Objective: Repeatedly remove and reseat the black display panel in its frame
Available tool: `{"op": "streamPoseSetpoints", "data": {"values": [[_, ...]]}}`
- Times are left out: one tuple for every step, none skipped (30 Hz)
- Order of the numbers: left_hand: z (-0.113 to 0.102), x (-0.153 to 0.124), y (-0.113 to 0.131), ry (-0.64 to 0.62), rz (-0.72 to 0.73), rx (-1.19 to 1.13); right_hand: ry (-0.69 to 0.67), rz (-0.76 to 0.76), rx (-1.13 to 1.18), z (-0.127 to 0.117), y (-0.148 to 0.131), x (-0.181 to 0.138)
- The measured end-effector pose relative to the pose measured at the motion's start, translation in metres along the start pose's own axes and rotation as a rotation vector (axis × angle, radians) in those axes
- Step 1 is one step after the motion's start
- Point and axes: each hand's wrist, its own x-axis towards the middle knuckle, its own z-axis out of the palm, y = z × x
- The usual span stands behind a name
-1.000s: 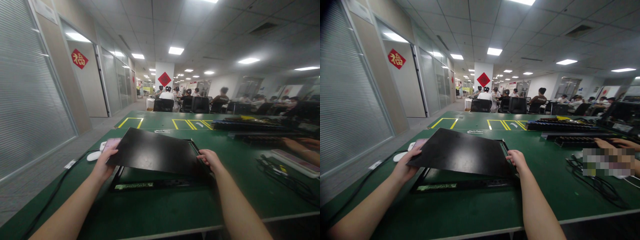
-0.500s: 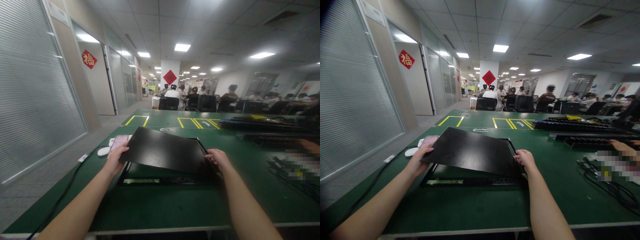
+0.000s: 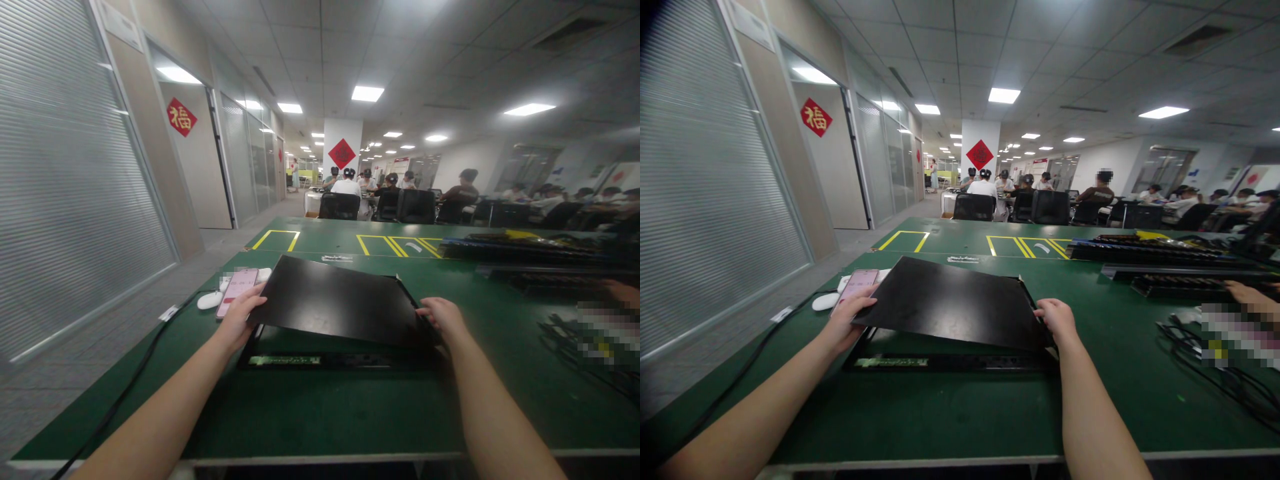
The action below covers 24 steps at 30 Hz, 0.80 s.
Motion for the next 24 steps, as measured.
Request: {"op": "streamPoseSetpoints", "data": {"values": [[0.0004,-0.0002,0.0001,0.006,0.002,0.003,0.006,-0.004,-0.010,-0.0001,0.0005,0.0004],[0.0009,-0.0004,0.0001,0.013,0.001,0.006,0.011,-0.005,-0.019,-0.0003,0.0011,0.0008],[0.0013,-0.0004,-0.0001,0.020,-0.003,0.008,0.015,-0.005,-0.025,-0.0004,0.0017,0.0011],[0.0017,-0.0005,-0.0004,0.028,-0.008,0.011,0.017,-0.007,-0.029,-0.0007,0.0024,0.0014],[0.0021,-0.0006,-0.0009,0.033,-0.013,0.015,0.017,-0.013,-0.034,-0.0010,0.0030,0.0017],[0.0025,-0.0007,-0.0013,0.033,-0.020,0.018,0.018,-0.021,-0.043,-0.0013,0.0036,0.0021],[0.0028,-0.0007,-0.0018,0.028,-0.025,0.019,0.019,-0.029,-0.057,-0.0017,0.0042,0.0025],[0.0031,-0.0007,-0.0024,0.021,-0.027,0.019,0.023,-0.037,-0.077,-0.0020,0.0048,0.0029],[0.0032,-0.0007,-0.0029,0.012,-0.028,0.019,0.028,-0.045,-0.099,-0.0023,0.0054,0.0034],[0.0033,-0.0006,-0.0033,0.002,-0.029,0.020,0.034,-0.050,-0.121,-0.0026,0.0060,0.0039],[0.0032,-0.0005,-0.0038,-0.005,-0.029,0.021,0.038,-0.055,-0.142,-0.0028,0.0066,0.0045],[0.0030,-0.0003,-0.0042,-0.006,-0.030,0.024,0.039,-0.061,-0.162,-0.0031,0.0072,0.0050],[0.0027,-0.0001,-0.0045,-0.002,-0.030,0.028,0.038,-0.067,-0.183,-0.0033,0.0078,0.0054],[0.0024,0.0001,-0.0047,0.003,-0.032,0.033,0.036,-0.074,-0.209,-0.0035,0.0082,0.0057],[0.0022,0.0002,-0.0049,0.010,-0.034,0.036,0.032,-0.082,-0.238,-0.0038,0.0083,0.0057],[0.0020,0.0003,-0.0051,0.015,-0.037,0.038,0.030,-0.094,-0.269,-0.0041,0.0083,0.0055],[0.0020,0.0003,-0.0052,0.015,-0.041,0.039,0.028,-0.104,-0.299,-0.0043,0.0079,0.0050],[0.0021,0.0003,-0.0053,0.009,-0.044,0.039,0.027,-0.109,-0.325,-0.0045,0.0072,0.0043],[0.0023,0.0002,-0.0053,0.002,-0.046,0.037,0.025,-0.112,-0.344,-0.0047,0.0062,0.0036],[0.0025,0.0000,-0.0053,-0.004,-0.048,0.035,0.024,-0.112,-0.360,-0.0047,0.0051,0.0027],[0.0029,-0.0002,-0.0052,-0.011,-0.050,0.032,0.024,-0.109,-0.375,-0.0047,0.0040,0.0020],[0.0033,-0.0005,-0.0052,-0.018,-0.052,0.031,0.025,-0.107,-0.393,-0.0046,0.0029,0.0014],[0.0038,-0.0008,-0.0051,-0.022,-0.054,0.030,0.025,-0.109,-0.412,-0.0044,0.0020,0.0010],[0.0042,-0.0012,-0.0049,-0.023,-0.056,0.030,0.026,-0.116,-0.430,-0.0042,0.0014,0.0008]]}}
